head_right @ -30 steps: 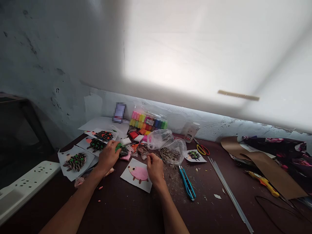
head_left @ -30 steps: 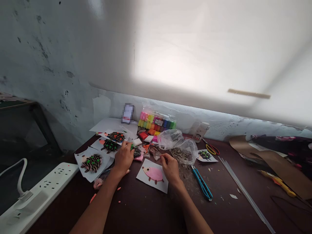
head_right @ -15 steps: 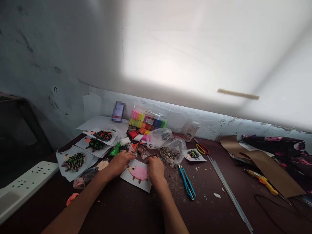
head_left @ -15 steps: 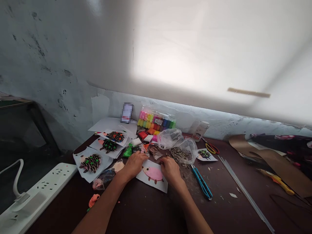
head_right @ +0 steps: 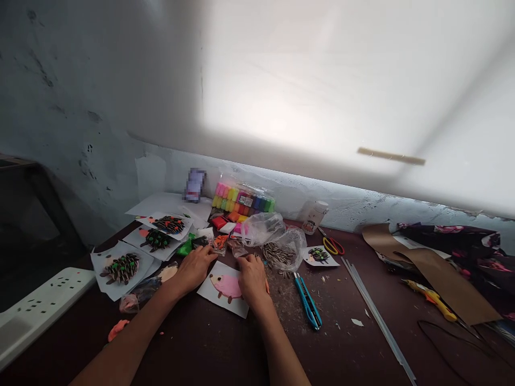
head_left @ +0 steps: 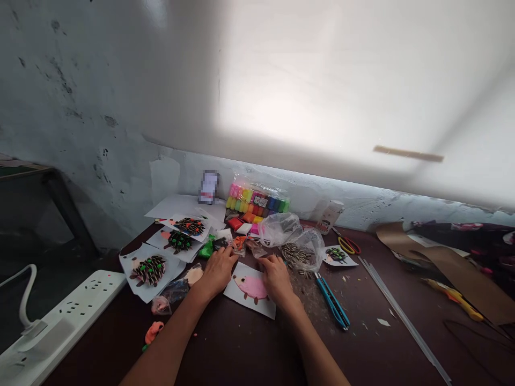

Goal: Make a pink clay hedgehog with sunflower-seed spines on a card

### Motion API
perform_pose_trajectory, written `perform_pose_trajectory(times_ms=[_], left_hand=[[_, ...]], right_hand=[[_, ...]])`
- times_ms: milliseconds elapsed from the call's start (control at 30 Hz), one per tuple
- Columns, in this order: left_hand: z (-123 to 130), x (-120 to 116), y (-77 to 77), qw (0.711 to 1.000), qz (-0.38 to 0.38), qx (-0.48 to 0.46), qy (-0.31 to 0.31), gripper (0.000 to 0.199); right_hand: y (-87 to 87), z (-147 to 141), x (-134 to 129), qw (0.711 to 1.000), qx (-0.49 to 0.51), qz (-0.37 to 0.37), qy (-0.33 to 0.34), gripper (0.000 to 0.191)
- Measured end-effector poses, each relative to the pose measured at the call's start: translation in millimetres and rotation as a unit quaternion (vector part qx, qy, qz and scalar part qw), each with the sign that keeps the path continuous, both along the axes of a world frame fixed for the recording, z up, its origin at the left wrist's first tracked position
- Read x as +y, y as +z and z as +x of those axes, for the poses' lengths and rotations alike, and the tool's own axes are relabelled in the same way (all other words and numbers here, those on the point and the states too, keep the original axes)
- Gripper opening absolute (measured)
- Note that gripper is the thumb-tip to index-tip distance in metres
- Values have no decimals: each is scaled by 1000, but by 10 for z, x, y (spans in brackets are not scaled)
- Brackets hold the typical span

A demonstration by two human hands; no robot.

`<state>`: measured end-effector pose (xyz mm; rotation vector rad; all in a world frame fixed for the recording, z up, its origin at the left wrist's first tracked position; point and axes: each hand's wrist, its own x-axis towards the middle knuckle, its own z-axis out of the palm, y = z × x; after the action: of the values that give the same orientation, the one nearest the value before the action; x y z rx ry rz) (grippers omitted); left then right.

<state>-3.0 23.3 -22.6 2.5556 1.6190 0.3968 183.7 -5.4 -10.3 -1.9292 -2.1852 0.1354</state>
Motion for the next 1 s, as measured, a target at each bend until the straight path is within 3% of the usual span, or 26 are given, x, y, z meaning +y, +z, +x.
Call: perform_pose_trajectory(times_ms=[133,433,700,1000], left_hand=[[12,2,35,999,-5,-34,-13,35],[32,0,30,997,-46,-54,-8,21],[28,37,-37,998,-48,-37,8,20],[61,14,-21,998,-45,-19,40,23]], right_hand=[[14,33,6,1000,-2,12,-5,48],[172,87,-64,997,-64,-40,-26,28],[145,97,-62,996,-76,-36,-32,25],[217,228,-36,982,-99,-3,-161,20]])
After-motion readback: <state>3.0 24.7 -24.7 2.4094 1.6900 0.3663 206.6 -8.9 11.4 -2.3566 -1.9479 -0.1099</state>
